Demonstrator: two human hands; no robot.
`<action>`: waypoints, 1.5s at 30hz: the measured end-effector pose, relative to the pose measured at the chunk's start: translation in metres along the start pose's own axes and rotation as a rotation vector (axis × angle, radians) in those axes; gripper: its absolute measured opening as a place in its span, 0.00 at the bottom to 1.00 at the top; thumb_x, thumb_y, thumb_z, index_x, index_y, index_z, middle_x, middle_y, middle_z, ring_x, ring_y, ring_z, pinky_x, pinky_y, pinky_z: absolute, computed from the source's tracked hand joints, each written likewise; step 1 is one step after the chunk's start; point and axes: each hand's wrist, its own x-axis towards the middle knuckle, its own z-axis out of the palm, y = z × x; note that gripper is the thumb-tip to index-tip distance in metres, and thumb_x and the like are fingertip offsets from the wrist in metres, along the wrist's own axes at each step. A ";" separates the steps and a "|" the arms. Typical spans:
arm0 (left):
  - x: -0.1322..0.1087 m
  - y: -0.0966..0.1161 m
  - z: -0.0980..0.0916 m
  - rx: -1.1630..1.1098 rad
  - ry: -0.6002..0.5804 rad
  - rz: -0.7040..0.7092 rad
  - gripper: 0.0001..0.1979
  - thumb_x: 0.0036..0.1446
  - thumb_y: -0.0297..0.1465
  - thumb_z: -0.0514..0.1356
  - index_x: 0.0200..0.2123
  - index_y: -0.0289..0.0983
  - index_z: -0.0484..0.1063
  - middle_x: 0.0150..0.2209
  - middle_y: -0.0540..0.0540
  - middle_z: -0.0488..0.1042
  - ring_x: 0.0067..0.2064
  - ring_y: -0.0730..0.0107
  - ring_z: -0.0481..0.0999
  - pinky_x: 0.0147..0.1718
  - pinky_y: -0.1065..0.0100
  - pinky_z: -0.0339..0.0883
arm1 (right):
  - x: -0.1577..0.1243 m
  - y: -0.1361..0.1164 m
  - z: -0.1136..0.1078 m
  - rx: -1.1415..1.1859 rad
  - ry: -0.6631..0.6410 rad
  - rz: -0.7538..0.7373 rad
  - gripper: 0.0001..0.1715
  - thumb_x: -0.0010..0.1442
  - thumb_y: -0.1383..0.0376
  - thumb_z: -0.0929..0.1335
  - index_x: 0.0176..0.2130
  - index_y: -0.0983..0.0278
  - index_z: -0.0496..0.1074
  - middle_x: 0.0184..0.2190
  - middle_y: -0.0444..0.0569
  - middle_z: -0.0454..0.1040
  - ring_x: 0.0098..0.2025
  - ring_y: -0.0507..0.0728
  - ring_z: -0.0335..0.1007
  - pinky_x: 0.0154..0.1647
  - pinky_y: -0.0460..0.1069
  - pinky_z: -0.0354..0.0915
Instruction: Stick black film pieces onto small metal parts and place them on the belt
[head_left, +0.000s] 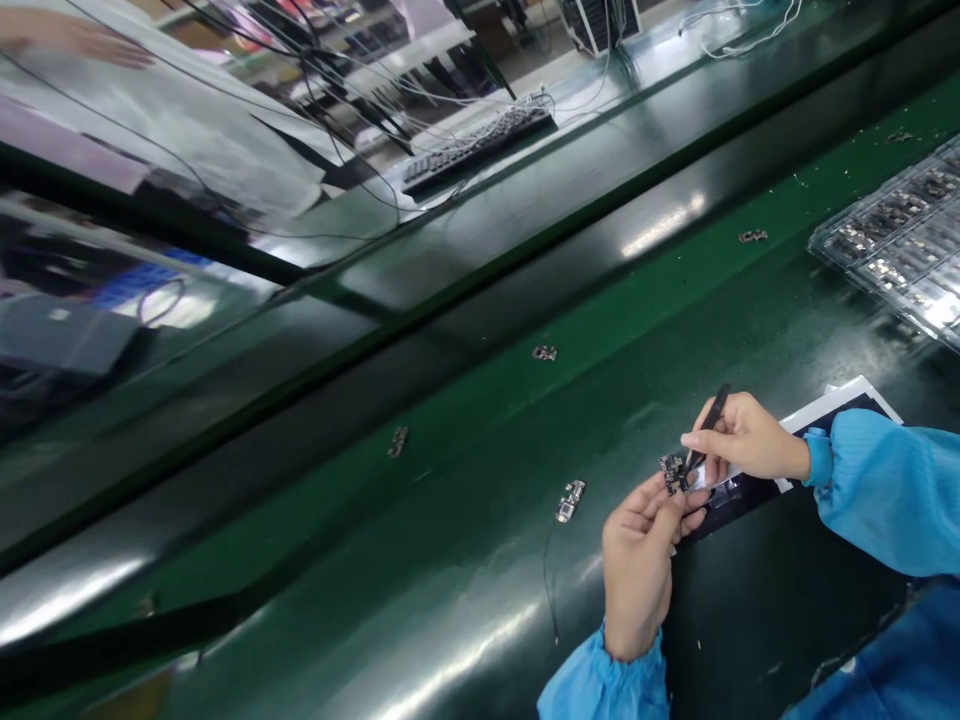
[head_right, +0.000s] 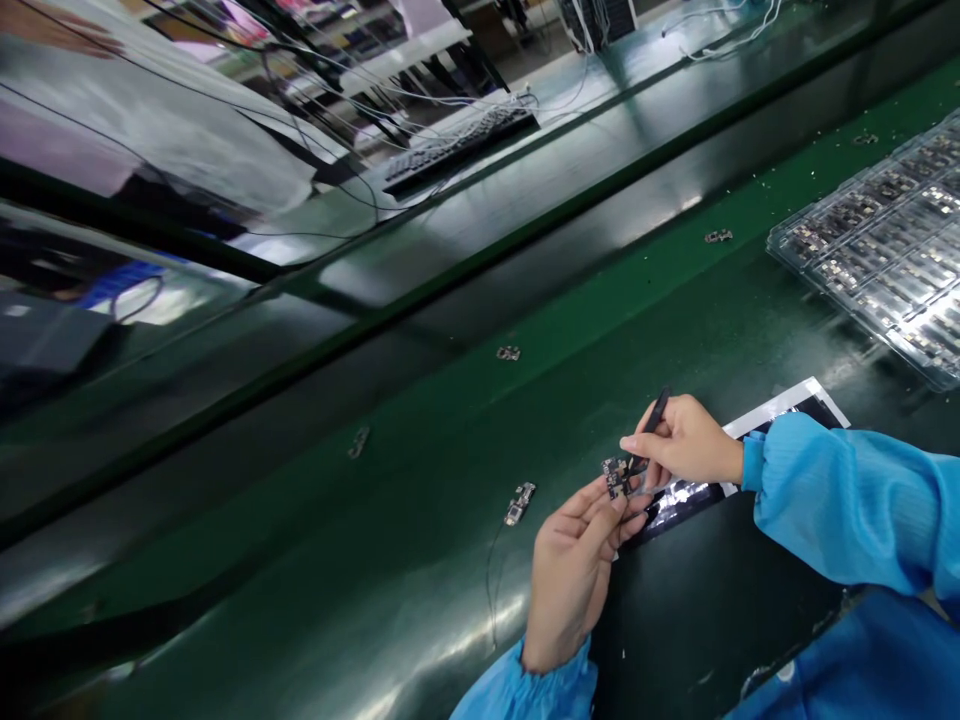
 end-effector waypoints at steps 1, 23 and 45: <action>0.000 0.000 0.000 0.004 0.003 0.001 0.21 0.41 0.31 0.67 0.40 0.31 0.72 0.34 0.41 0.78 0.36 0.63 0.78 0.34 0.67 0.73 | 0.000 0.000 0.000 0.006 -0.005 0.006 0.21 0.46 0.54 0.72 0.26 0.68 0.65 0.11 0.42 0.69 0.13 0.50 0.67 0.14 0.41 0.64; 0.001 -0.003 -0.003 0.018 0.090 0.013 0.18 0.40 0.34 0.69 0.34 0.30 0.73 0.30 0.45 0.77 0.30 0.71 0.77 0.30 0.73 0.72 | -0.004 0.004 0.010 0.067 0.001 -0.071 0.15 0.49 0.60 0.71 0.26 0.67 0.64 0.13 0.40 0.68 0.15 0.49 0.68 0.15 0.42 0.65; 0.097 0.091 -0.042 0.584 0.329 0.471 0.12 0.55 0.29 0.57 0.42 0.30 0.69 0.41 0.38 0.75 0.41 0.62 0.78 0.39 0.65 0.73 | 0.010 0.016 0.000 -0.193 0.220 -0.295 0.12 0.53 0.60 0.67 0.27 0.68 0.67 0.14 0.44 0.68 0.18 0.52 0.69 0.19 0.43 0.64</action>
